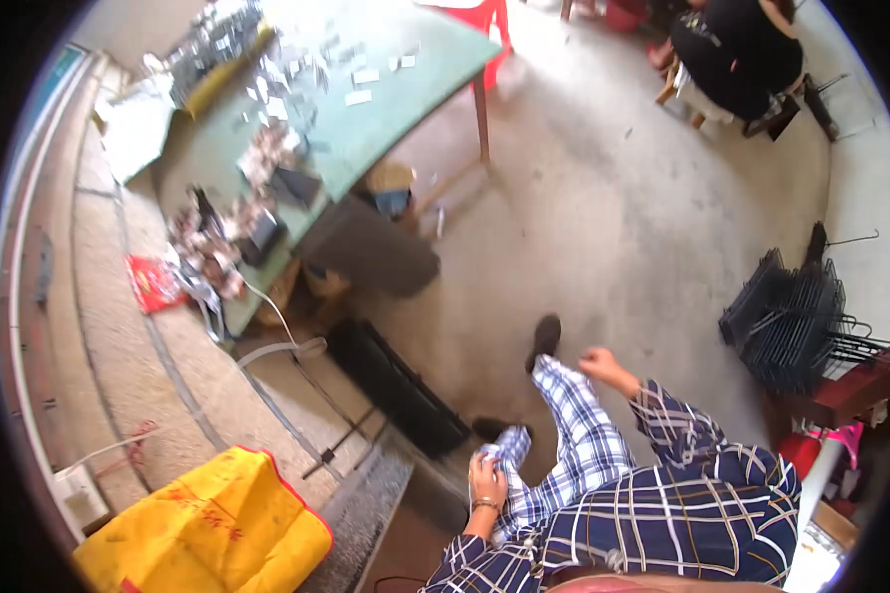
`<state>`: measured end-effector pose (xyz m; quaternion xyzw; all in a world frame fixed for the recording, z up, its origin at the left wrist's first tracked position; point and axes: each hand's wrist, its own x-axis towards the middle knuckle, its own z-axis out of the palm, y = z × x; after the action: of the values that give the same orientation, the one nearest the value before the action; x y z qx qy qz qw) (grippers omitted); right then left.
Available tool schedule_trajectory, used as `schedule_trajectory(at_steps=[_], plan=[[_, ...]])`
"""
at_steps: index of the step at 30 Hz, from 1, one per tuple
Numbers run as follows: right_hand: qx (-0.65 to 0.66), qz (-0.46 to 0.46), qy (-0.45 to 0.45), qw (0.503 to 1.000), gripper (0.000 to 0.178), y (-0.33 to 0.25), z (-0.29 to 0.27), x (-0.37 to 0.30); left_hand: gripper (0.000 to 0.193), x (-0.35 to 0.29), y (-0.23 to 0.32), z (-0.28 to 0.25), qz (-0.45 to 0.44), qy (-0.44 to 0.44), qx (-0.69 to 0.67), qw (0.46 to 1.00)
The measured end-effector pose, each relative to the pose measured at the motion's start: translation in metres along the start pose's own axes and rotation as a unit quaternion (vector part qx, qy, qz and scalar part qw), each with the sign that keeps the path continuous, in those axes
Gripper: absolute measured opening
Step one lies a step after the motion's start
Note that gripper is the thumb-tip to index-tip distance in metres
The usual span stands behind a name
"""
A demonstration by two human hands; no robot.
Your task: Inserting small metal pins into the holes of a perforated metal grate.
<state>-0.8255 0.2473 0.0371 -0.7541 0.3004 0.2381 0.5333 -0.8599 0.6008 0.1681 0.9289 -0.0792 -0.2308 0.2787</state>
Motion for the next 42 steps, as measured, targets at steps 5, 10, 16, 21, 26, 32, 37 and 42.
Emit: schedule_trajectory(at_steps=[5,10,16,21,26,32,37,42], plan=[[0.160,0.161,0.117,0.967,0.013,0.087,-0.091,-0.120,0.017,0.030,0.025,-0.059,-0.024,0.059,-0.017,0.998],[0.251,0.287,0.147,0.913,0.006,0.120,-0.129,-0.169,0.020,0.073,0.026,-0.093,-0.145,0.037,-0.028,0.988],[0.275,0.166,0.188,0.928,0.012,0.039,-0.175,-0.115,0.019,0.126,0.072,-0.115,-0.168,-0.009,-0.011,0.986],[0.333,0.090,0.179,0.921,0.015,-0.028,-0.202,-0.071,0.020,0.184,0.068,-0.102,-0.071,-0.054,0.032,0.995],[0.319,0.134,0.195,0.918,0.017,-0.020,-0.209,-0.083,0.023,0.248,0.102,-0.102,-0.105,-0.126,0.048,0.985],[-0.011,0.124,0.199,0.972,0.016,0.134,-0.192,-0.089,0.026,0.367,0.181,-0.120,-0.088,-0.128,0.043,0.987],[0.039,0.145,0.232,0.961,0.016,0.054,-0.209,-0.058,0.024,0.443,0.217,-0.125,-0.037,-0.134,0.019,0.990],[0.091,0.168,0.282,0.940,0.017,0.027,-0.267,-0.013,0.021,0.485,0.271,-0.118,-0.042,-0.096,-0.040,0.994]])
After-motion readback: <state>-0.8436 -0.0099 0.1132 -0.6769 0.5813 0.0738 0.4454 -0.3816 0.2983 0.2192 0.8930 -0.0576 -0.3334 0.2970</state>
